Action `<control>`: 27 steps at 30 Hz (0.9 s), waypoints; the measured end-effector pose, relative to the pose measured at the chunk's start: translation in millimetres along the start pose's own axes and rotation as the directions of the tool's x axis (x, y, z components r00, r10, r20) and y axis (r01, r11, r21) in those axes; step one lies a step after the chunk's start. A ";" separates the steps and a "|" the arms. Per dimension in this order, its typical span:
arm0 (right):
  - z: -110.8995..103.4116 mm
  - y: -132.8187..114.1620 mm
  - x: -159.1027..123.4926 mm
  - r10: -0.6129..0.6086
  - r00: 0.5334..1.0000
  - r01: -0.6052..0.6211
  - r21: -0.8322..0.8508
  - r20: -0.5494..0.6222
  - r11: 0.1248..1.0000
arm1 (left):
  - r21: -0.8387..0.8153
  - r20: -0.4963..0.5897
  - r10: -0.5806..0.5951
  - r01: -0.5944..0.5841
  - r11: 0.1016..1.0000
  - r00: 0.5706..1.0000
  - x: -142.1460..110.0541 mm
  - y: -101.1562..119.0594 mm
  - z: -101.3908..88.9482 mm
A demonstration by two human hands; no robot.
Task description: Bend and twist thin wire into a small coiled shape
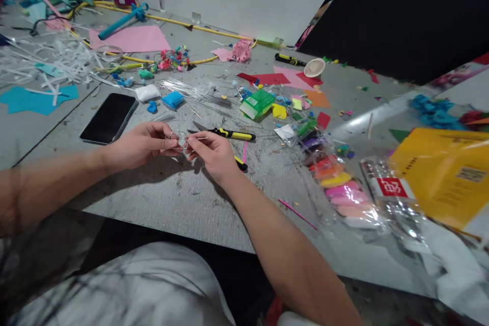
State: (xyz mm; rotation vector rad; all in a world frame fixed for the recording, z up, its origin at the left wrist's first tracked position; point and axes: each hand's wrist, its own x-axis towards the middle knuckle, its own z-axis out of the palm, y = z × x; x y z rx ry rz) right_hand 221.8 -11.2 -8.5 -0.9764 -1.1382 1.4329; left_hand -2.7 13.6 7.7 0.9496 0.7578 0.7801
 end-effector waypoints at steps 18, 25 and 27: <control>-3.7 1.6 1.0 0.142 0.988 -0.148 0.110 0.063 0.983 | 0.209 0.097 0.167 -0.184 0.960 0.981 5.0 -0.7 -2.6; -5.6 -1.0 -1.7 0.178 0.977 -0.196 0.152 0.120 0.969 | 0.227 0.153 0.162 -0.194 0.955 0.975 3.6 4.4 -2.3; -5.3 -1.8 -2.2 0.177 0.971 -0.204 0.167 0.164 0.965 | 0.205 0.173 0.138 -0.173 0.963 0.975 2.6 5.4 -2.1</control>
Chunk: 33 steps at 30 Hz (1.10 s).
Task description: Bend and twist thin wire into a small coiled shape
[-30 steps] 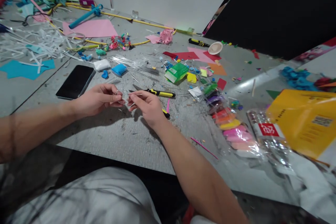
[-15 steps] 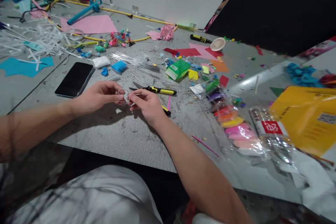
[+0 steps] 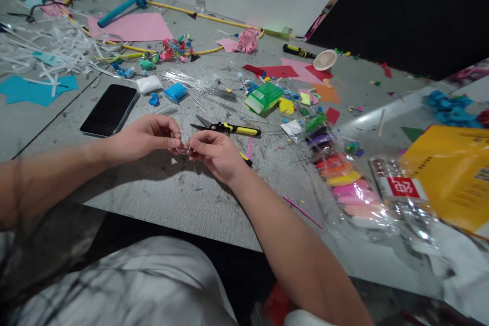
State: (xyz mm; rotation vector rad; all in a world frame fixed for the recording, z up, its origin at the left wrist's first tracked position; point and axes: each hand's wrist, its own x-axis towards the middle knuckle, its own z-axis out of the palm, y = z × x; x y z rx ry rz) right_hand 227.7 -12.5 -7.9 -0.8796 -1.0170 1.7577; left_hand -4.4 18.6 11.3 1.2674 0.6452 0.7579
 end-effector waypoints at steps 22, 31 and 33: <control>6.2 -0.7 -4.9 0.110 0.990 -0.116 0.055 0.091 0.992 | -0.019 0.016 -0.016 0.017 1.000 1.000 -0.5 -6.3 -3.5; 10.7 3.8 -5.5 -0.285 0.933 0.204 -0.330 -0.219 0.922 | -0.175 -0.079 -0.096 0.081 0.981 0.992 -0.4 -10.5 1.9; 10.9 6.7 -6.7 -0.365 0.912 0.250 -0.449 -0.190 0.858 | -0.170 -0.109 -0.104 0.085 0.982 0.989 -0.4 -10.0 2.7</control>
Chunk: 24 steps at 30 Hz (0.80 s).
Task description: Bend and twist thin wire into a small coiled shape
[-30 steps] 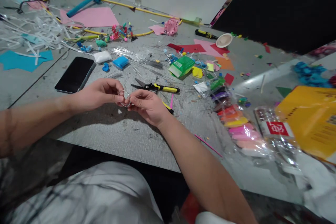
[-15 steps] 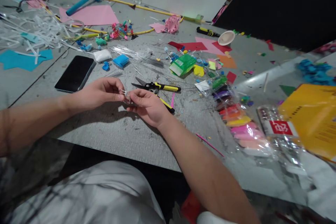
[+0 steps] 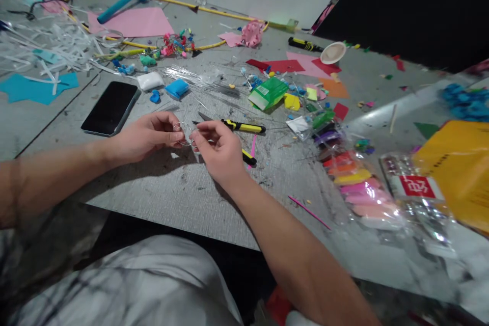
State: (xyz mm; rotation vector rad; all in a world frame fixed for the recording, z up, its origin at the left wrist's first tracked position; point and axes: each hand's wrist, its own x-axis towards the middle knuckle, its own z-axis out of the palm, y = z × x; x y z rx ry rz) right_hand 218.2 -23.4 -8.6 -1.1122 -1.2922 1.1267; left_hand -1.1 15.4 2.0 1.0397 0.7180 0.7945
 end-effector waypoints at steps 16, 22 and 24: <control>0.8 7.1 4.7 0.065 0.998 -0.067 -0.140 -0.020 0.988 | 0.195 -0.089 0.025 -0.008 0.981 0.996 -1.4 2.0 3.4; 5.5 4.2 1.2 0.167 0.985 -0.169 -0.064 -0.032 0.984 | 0.248 -0.113 0.035 -0.006 0.969 0.993 1.1 -0.1 1.5; 7.5 3.2 0.0 0.209 0.978 -0.209 -0.014 -0.027 0.978 | 0.287 -0.128 0.041 -0.002 0.958 0.991 0.4 1.1 2.5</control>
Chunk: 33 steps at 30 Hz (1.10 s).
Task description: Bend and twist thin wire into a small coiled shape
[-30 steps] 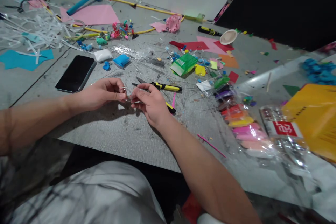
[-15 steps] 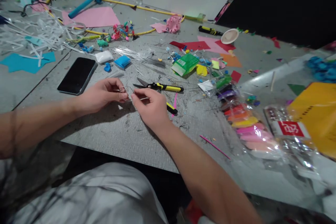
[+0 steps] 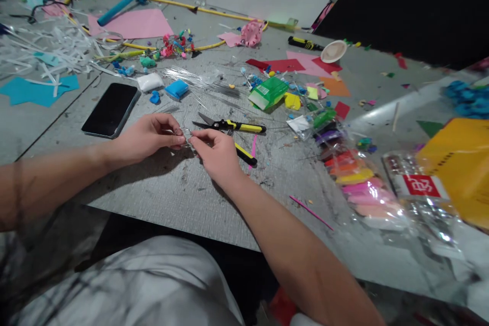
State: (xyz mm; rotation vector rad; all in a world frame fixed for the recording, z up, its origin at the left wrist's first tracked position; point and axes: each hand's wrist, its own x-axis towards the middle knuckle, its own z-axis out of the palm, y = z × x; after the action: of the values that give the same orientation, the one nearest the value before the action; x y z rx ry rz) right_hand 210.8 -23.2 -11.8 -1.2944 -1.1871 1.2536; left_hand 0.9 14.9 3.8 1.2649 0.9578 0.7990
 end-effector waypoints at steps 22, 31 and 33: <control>-3.4 -3.1 2.0 0.084 0.992 -0.092 0.080 0.092 0.993 | 0.165 0.080 -0.023 0.010 0.986 0.997 4.4 1.8 -11.9; -4.1 0.6 7.2 0.132 0.980 -0.155 0.159 0.146 0.975 | 0.157 0.075 -0.014 0.002 0.988 0.997 5.9 -5.0 -13.7; -4.0 0.7 7.3 0.132 0.979 -0.158 0.166 0.156 0.973 | 0.158 0.066 -0.009 -0.001 0.987 0.998 5.8 -5.2 -13.7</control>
State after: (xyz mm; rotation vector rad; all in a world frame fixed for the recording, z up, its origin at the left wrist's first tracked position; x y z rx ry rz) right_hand 214.8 -16.0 -13.0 -1.1920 -1.0673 1.5460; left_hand -9.3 25.0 -2.7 1.4177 0.9842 0.6836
